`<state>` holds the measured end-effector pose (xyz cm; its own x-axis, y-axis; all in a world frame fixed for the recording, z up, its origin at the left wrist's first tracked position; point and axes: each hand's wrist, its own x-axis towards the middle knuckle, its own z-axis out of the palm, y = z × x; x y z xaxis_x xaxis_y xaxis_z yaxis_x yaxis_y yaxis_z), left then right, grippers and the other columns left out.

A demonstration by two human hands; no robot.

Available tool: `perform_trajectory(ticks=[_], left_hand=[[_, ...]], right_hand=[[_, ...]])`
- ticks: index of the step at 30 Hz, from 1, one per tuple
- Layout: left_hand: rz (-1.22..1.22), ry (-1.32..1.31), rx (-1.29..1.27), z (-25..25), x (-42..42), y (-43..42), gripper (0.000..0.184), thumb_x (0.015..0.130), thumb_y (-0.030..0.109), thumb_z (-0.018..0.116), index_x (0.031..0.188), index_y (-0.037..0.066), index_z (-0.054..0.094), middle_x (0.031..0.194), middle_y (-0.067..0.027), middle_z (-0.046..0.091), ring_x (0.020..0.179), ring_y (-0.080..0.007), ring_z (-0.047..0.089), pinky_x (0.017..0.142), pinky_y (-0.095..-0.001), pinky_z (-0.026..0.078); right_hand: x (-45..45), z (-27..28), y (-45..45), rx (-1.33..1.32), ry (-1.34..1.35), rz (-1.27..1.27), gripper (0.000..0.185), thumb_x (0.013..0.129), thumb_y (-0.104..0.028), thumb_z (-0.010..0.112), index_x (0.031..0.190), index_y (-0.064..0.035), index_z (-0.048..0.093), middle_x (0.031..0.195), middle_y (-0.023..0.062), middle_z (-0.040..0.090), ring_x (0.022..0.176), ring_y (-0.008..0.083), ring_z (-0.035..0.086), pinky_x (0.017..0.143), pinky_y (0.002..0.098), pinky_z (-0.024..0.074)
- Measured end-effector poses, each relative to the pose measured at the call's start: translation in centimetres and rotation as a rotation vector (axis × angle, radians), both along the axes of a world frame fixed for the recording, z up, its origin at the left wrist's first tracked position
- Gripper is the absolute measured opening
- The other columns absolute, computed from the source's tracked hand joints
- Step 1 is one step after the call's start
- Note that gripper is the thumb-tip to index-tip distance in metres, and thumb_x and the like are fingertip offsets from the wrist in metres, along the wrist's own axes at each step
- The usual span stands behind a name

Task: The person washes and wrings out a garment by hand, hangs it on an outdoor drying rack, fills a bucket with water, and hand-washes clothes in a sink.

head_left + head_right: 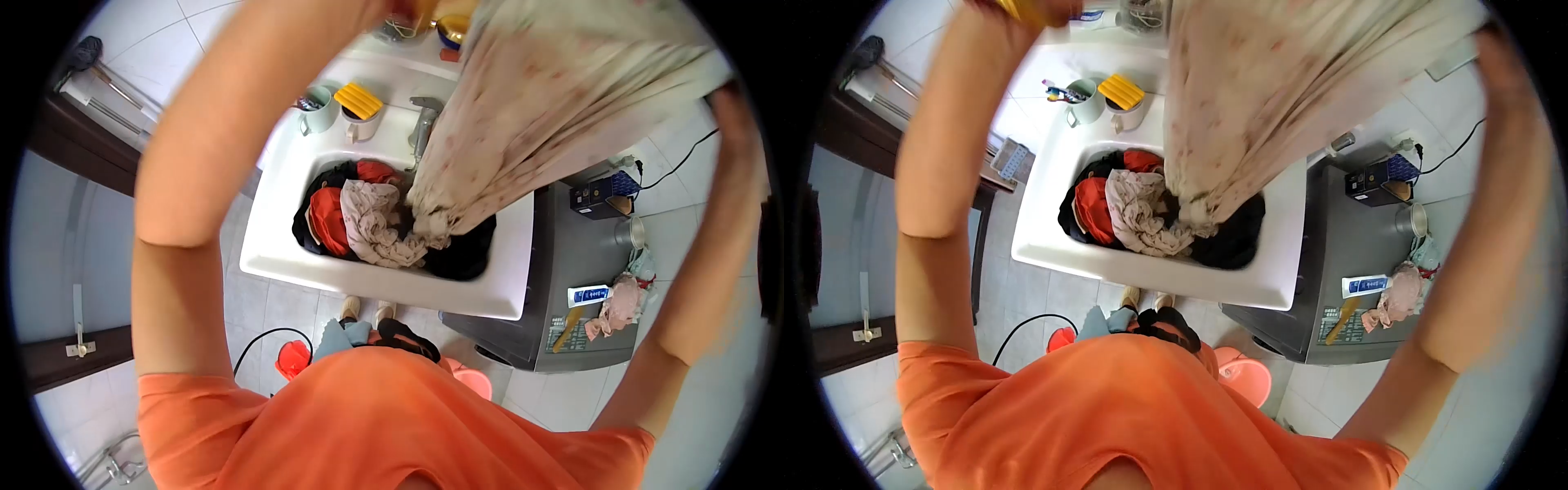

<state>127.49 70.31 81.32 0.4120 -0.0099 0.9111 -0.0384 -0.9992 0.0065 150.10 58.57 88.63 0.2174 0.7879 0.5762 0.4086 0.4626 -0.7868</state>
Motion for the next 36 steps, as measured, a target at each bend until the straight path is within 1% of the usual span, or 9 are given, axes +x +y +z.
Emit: perform_trajectory(ticks=[4,5,9,12,22,25,30,34,36], left_hand=[[0.245,0.57,-0.736,-10.4,-0.1,-1.9,0.031,0.086,0.016,0.039,0.114,0.007,0.05,0.108,-0.0133,0.055,0.099,-0.0255,0.052,0.084,-0.0316,0.04],[-0.095,0.315,-0.935,-17.6,0.6,-0.5,0.032,0.084,0.017,0.044,0.114,0.008,0.05,0.111,-0.0118,0.053,0.101,-0.0259,0.05,0.087,-0.0322,0.039],[0.416,0.779,-0.798,-35.8,0.4,-2.4,0.052,0.077,0.018,0.054,0.126,0.014,0.038,0.132,-0.0161,0.031,0.119,-0.0348,0.032,0.097,-0.042,0.027],[0.527,0.949,-0.657,-40.2,1.3,-4.9,0.053,0.077,0.018,0.05,0.128,0.018,0.035,0.137,-0.0148,0.023,0.125,-0.0381,0.019,0.098,-0.0535,0.018],[0.632,1.167,-0.426,-48.0,5.8,-3.9,0.039,0.078,0.021,0.046,0.114,0.008,0.048,0.125,-0.0172,0.035,0.118,-0.037,0.025,0.1,-0.0503,0.015],[0.522,1.202,-0.986,-47.1,6.7,-2.7,0.041,0.077,0.022,0.048,0.112,0.001,0.047,0.117,-0.0196,0.042,0.112,-0.0375,0.032,0.098,-0.0472,0.02],[0.591,0.969,-1.612,-64.0,6.4,-3.3,0.032,0.076,0.022,0.048,0.102,0.006,0.057,0.102,-0.0205,0.053,0.096,-0.0316,0.048,0.088,-0.0378,0.035],[0.424,1.209,-0.592,-48.6,5.7,-2.3,0.035,0.073,0.016,0.056,0.103,-0.003,0.053,0.098,-0.0188,0.056,0.089,-0.0282,0.054,0.075,-0.0331,0.045],[0.296,0.857,-0.78,-47.3,3.9,-1.0,0.035,0.073,0.011,0.055,0.105,-0.001,0.052,0.094,-0.0153,0.058,0.085,-0.0245,0.055,0.071,-0.0306,0.045]], right_hand=[[-0.6,-13.4,-0.4,-0.328,0.06,-0.327,0.038,0.086,-0.032,0.046,0.11,-0.0029,0.051,0.105,0.0066,0.053,0.091,0.0156,0.049,0.079,0.0268,0.0385],[-0.9,-18.1,-1.1,-0.471,-0.091,-0.371,0.043,0.087,-0.036,0.043,0.114,-0.0029,0.049,0.106,0.0057,0.052,0.091,0.0154,0.048,0.078,0.0273,0.0372],[0.0,-40.9,-1.0,-0.775,-0.22,-0.459,0.035,0.086,-0.03,0.04,0.086,-0.0002,0.058,0.087,0.0216,0.057,0.086,0.0361,0.052,0.075,0.0409,0.0405],[-3.1,-51.8,-1.9,-0.673,-0.684,-0.455,0.03,0.082,-0.027,0.049,0.103,-0.0071,0.055,0.096,0.0147,0.052,0.09,0.0342,0.048,0.072,0.0435,0.0415],[-5.7,-56.2,1.2,-0.846,-0.843,-0.525,0.035,0.075,-0.016,0.057,0.109,-0.0127,0.05,0.107,0.0105,0.044,0.099,0.0315,0.044,0.074,0.0414,0.0453],[-5.3,-58.1,2.8,-0.993,-0.801,-0.464,0.035,0.075,-0.016,0.057,0.109,-0.0098,0.05,0.108,0.013,0.047,0.098,0.0316,0.048,0.073,0.0409,0.0453],[-5.1,-58.6,3.9,-1.01,-0.524,-0.326,0.029,0.075,-0.018,0.054,0.1,-0.0029,0.054,0.105,0.0173,0.053,0.09,0.0304,0.055,0.072,0.04,0.0457],[-2.9,-57.2,4.3,-0.861,-0.653,-0.216,0.024,0.075,-0.021,0.052,0.087,-0.0015,0.059,0.097,0.0177,0.056,0.081,0.031,0.056,0.071,0.0399,0.0459],[-1.9,-52.6,3.2,-0.813,-0.674,-0.231,0.02,0.075,-0.021,0.053,0.083,-0.0052,0.061,0.097,0.015,0.056,0.08,0.0307,0.056,0.07,0.0403,0.0457]])
